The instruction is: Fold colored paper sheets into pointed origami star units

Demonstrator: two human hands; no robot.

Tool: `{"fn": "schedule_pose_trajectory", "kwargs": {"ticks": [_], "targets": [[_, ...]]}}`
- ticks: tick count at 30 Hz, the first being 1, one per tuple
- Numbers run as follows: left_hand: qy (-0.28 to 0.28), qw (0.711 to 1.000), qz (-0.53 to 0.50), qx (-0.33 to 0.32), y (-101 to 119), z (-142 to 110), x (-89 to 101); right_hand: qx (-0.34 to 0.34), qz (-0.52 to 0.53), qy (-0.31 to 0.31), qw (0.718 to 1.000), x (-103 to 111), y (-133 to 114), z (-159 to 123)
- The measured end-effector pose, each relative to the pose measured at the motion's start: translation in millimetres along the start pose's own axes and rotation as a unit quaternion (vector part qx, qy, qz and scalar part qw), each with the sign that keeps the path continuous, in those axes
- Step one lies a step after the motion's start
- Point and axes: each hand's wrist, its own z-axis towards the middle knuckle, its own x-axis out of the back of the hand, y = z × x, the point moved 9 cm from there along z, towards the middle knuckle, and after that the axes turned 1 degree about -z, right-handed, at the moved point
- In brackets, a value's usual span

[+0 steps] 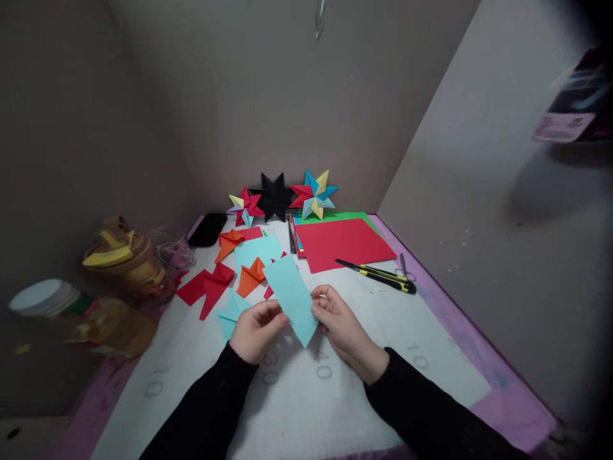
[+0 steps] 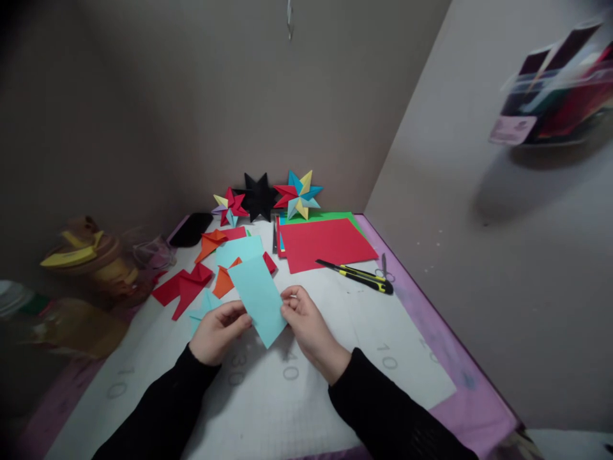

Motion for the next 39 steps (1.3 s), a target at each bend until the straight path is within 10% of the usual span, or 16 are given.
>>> {"fn": "schedule_pose_trajectory", "kwargs": {"ticks": [21, 31, 39], "targets": [[0.0, 0.992, -0.128, -0.008, -7.9, -3.7, -7.1, -0.058, 0.003, -0.14, 0.988, -38.3, 15.9, -14.3], [0.005, 0.952, 0.293, -0.087, -18.9, -4.8, -18.6, -0.068, -0.108, -0.165, 0.978, -40.6, 25.3, -17.0], [-0.064, 0.869, 0.486, -0.066, -18.3, -11.7, -24.5, 0.031, -0.427, -0.21, 0.879, -30.6, 2.1, -33.7]]}}
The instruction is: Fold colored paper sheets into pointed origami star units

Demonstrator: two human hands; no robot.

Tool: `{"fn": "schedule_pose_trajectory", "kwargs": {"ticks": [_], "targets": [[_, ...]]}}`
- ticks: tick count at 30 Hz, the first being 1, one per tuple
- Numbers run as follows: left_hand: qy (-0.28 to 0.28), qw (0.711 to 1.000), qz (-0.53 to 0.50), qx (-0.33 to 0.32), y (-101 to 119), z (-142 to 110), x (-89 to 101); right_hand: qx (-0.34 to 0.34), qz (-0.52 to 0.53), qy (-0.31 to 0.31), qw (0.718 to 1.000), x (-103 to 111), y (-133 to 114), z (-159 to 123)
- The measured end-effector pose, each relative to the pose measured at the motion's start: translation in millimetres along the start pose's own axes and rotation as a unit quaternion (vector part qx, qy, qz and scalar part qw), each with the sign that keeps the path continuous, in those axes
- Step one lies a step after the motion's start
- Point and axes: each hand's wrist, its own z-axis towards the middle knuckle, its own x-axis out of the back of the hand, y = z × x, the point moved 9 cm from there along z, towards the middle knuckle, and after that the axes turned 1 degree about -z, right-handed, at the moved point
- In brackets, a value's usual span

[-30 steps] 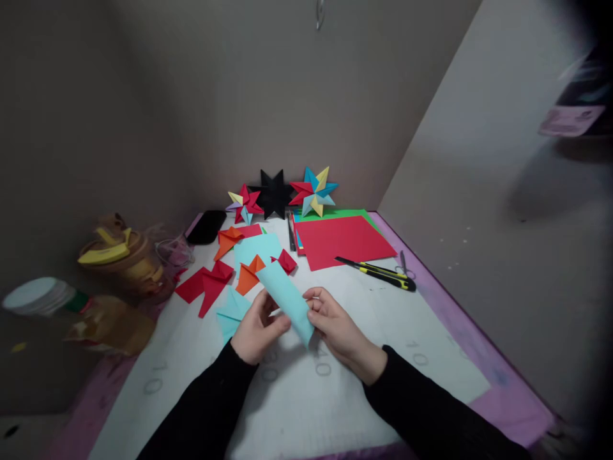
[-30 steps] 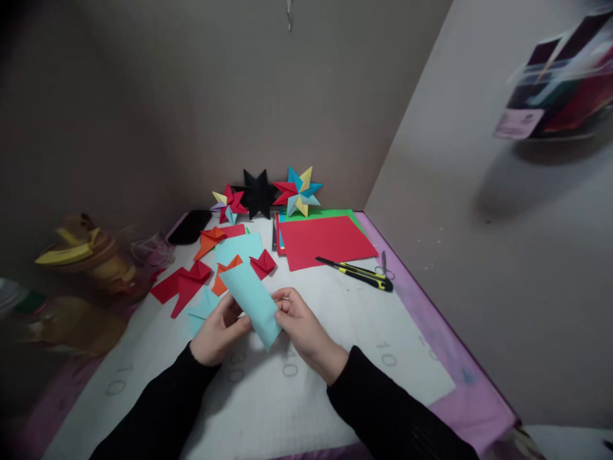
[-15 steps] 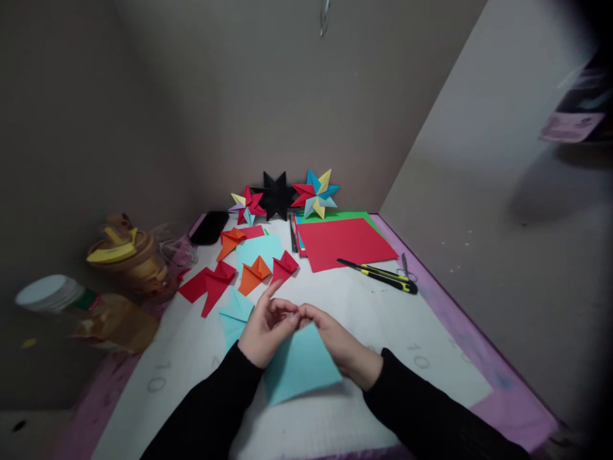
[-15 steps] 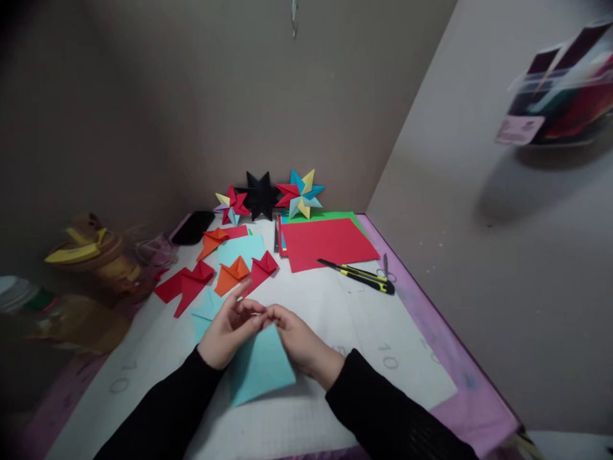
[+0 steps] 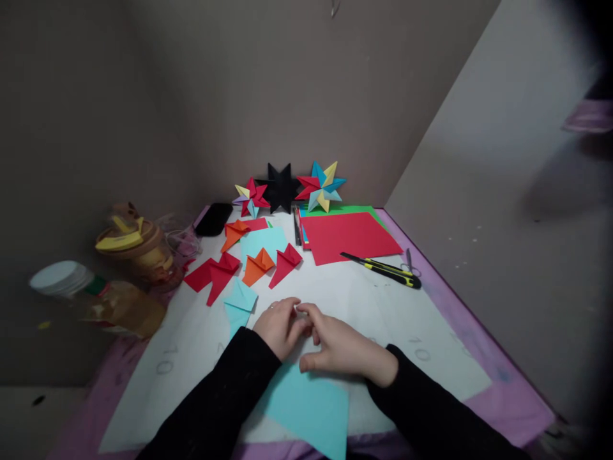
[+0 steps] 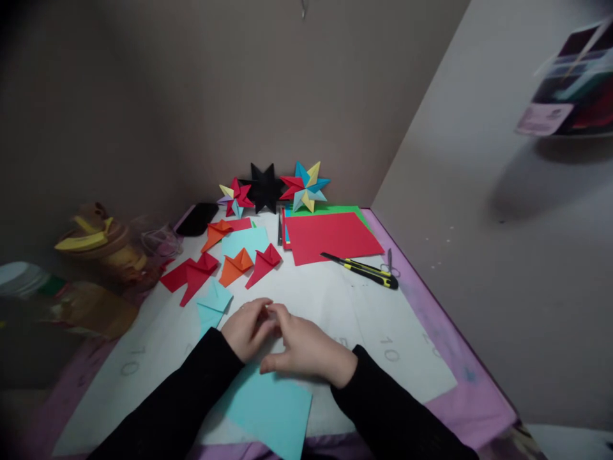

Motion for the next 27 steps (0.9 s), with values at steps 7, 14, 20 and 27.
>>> {"fn": "schedule_pose_trajectory", "kwargs": {"ticks": [7, 14, 20, 27], "targets": [[-0.248, 0.958, 0.113, -0.092, 13.1, -28.8, -43.0, -0.005, -0.032, 0.031, 0.999, 21.4, 18.4, 3.9], [-0.225, 0.967, -0.048, -0.108, 26.3, -18.2, -19.8, -0.047, 0.157, 0.145, 0.976, 43.5, 34.6, 8.8], [0.076, 0.89, -0.432, 0.126, -24.7, 4.4, 26.0, -0.022, 0.327, 0.233, 0.916, 58.4, 36.4, 8.9], [0.105, 0.788, -0.58, 0.177, -43.4, 0.9, 1.6, 0.014, 0.381, 0.118, 0.917, 25.9, 10.2, 16.9]]}}
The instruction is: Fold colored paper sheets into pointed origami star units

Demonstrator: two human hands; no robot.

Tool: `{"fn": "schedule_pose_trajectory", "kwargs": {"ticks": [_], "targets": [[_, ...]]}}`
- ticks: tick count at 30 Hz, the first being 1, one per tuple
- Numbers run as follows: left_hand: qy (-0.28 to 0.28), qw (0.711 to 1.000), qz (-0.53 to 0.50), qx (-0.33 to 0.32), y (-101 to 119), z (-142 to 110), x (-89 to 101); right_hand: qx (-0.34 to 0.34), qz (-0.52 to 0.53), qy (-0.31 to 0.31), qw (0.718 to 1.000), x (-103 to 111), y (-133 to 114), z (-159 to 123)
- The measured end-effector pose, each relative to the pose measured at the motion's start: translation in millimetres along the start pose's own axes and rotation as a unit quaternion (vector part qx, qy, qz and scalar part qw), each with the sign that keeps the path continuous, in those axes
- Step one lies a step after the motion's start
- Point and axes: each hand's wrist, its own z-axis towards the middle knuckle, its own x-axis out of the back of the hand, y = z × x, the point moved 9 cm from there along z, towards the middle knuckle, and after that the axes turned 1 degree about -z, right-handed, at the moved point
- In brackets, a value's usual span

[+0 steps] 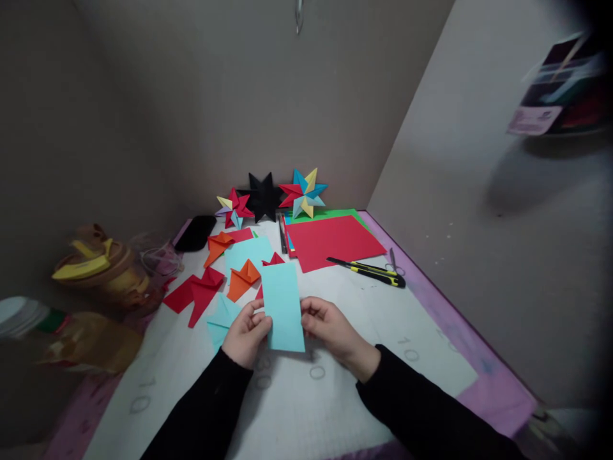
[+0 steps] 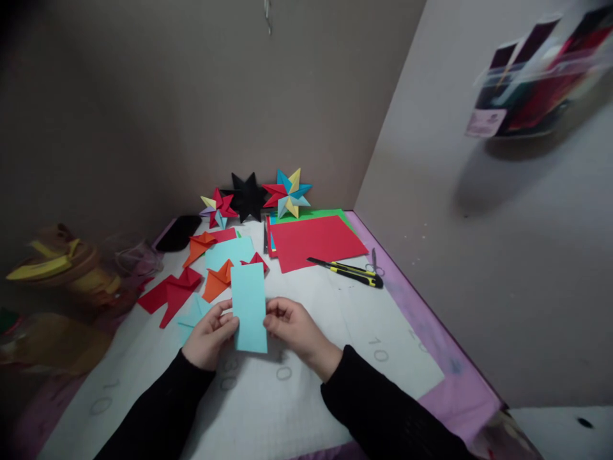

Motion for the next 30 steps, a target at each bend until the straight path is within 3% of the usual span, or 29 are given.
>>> {"fn": "schedule_pose_trajectory", "kwargs": {"ticks": [6, 9, 12, 17, 22, 30], "targets": [[-0.01, 0.999, 0.026, -0.019, 4.1, -4.9, -8.0, 0.008, 0.026, -0.019, 0.999, -3.0, 2.6, 2.6], [0.025, 0.988, 0.103, -0.112, 22.0, -13.0, -9.2, 0.017, 0.008, -0.039, 0.999, -7.9, 5.2, 3.4], [0.032, 0.957, 0.231, -0.175, 37.2, -22.0, -16.0, 0.024, -0.014, -0.038, 0.999, -10.0, 8.6, 3.6], [-0.054, 0.937, 0.317, -0.136, 32.7, -22.6, -28.2, 0.054, 0.004, -0.044, 0.998, -15.1, 3.8, 3.4], [-0.057, 0.93, 0.337, -0.139, 33.4, -22.8, -29.5, 0.063, 0.029, -0.018, 0.997, -10.0, -3.6, 5.5], [-0.113, 0.968, 0.213, -0.067, 21.7, -26.6, -44.2, -0.009, 0.086, -0.033, 0.996, -11.5, 15.5, 6.5]]}}
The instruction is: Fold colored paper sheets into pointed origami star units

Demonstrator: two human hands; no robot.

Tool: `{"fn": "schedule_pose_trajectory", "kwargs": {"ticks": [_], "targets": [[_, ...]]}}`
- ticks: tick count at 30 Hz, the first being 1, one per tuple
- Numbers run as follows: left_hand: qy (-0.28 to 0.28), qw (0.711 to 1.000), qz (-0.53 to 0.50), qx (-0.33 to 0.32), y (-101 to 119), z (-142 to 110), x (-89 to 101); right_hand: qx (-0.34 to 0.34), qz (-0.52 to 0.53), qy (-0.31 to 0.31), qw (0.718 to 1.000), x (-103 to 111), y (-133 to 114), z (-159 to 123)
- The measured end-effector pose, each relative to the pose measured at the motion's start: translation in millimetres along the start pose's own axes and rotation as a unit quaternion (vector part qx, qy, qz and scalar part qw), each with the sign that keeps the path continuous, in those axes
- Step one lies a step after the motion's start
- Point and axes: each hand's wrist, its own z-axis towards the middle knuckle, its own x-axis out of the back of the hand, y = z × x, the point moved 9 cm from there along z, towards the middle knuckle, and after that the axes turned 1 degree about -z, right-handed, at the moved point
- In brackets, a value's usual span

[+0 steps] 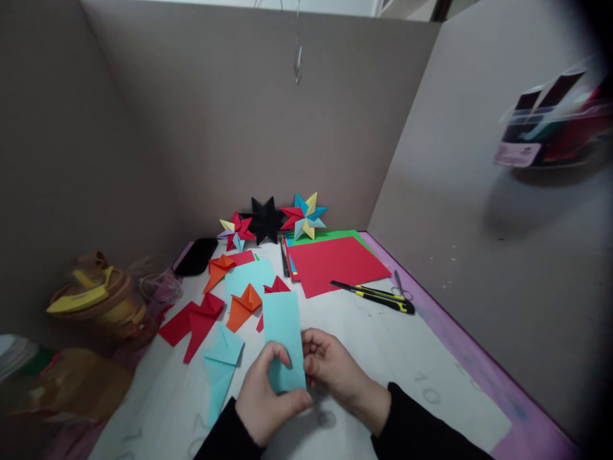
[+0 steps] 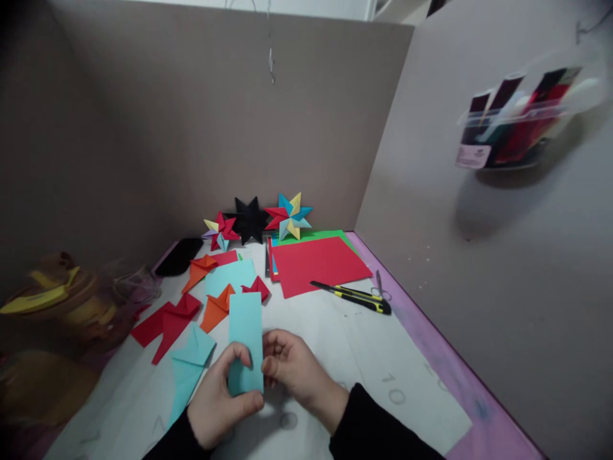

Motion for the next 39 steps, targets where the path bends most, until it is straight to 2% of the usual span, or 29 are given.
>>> {"fn": "schedule_pose_trajectory", "kwargs": {"ticks": [7, 12, 19, 29, 37, 39], "targets": [[-0.022, 0.996, -0.084, 0.01, -2.4, -0.4, -4.9, -0.004, 0.051, 0.005, 0.999, 0.1, 5.5, 0.6], [-0.048, 0.995, -0.083, 0.016, -9.5, 1.4, -7.8, 0.002, 0.067, -0.011, 0.998, -2.1, 7.5, 0.6], [0.027, 0.999, -0.003, -0.04, 0.4, 2.1, 0.7, 0.014, 0.041, -0.004, 0.999, -4.0, 4.9, 2.4], [-0.035, 0.999, -0.014, -0.026, -8.2, 1.3, -5.2, 0.027, 0.032, -0.027, 0.999, -7.9, -2.6, -1.8], [0.031, 0.996, 0.071, -0.052, -3.8, -0.5, 6.9, 0.049, 0.011, -0.008, 0.999, -9.6, -10.0, -2.2], [0.073, 0.992, 0.088, -0.063, -1.5, -0.3, 14.2, 0.052, -0.015, 0.012, 0.998, -6.3, -11.5, -0.6]]}}
